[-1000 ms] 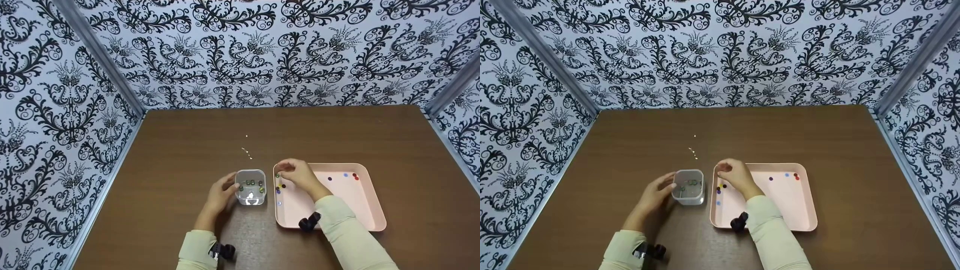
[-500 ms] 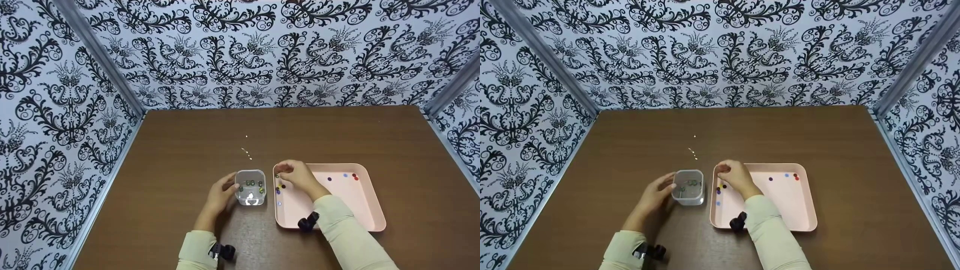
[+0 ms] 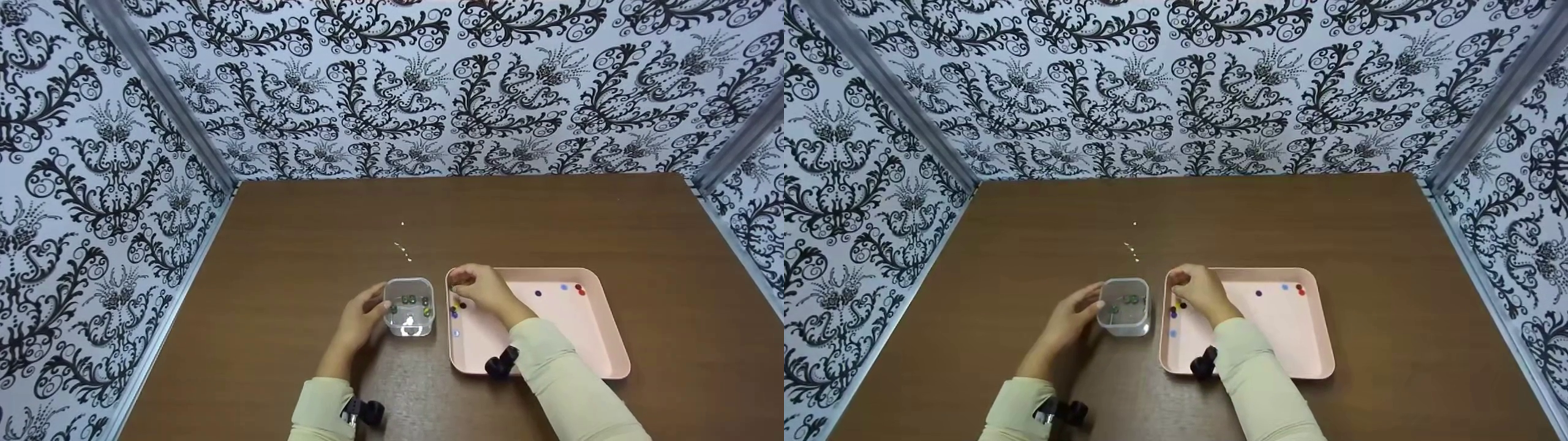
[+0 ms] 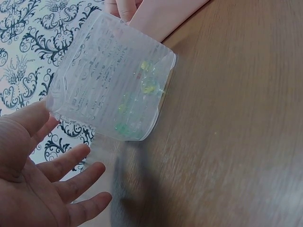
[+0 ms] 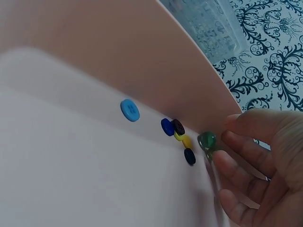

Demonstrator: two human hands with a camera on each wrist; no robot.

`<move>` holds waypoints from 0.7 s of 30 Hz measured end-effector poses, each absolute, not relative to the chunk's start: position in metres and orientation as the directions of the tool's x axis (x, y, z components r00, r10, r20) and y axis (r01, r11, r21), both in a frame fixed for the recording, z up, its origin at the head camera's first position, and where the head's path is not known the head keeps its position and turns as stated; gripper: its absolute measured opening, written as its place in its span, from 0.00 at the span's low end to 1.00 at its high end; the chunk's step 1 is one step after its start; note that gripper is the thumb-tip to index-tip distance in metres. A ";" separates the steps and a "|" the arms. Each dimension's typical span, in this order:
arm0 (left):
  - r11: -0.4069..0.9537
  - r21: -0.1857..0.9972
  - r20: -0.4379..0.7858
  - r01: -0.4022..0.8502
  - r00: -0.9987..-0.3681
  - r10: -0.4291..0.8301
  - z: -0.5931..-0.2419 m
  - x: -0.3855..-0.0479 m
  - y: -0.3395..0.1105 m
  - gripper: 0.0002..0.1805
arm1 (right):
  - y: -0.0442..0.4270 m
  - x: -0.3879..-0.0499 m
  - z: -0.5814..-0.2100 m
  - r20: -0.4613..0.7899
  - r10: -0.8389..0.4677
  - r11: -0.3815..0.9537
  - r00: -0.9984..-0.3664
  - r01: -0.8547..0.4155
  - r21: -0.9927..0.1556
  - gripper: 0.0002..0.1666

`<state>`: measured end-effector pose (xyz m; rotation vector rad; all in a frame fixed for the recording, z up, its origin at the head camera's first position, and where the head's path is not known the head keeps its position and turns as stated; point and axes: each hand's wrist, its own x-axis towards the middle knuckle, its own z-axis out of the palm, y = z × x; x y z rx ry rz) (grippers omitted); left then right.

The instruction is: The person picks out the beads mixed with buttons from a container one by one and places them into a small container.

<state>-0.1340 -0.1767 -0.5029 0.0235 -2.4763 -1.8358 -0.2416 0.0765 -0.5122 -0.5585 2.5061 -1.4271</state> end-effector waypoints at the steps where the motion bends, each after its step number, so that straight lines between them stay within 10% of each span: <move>1: 0.290 0.957 0.040 0.025 -0.998 -0.046 -0.503 -0.134 -0.177 0.23 | 0.077 -0.242 -0.512 0.011 -0.422 0.465 -0.907 -0.226 -0.856 0.12; 21: 0.287 0.957 0.063 0.049 -0.997 -0.041 -0.506 -0.136 -0.178 0.23 | 0.074 -0.244 -0.517 0.016 -0.437 0.453 -0.899 -0.235 -0.860 0.11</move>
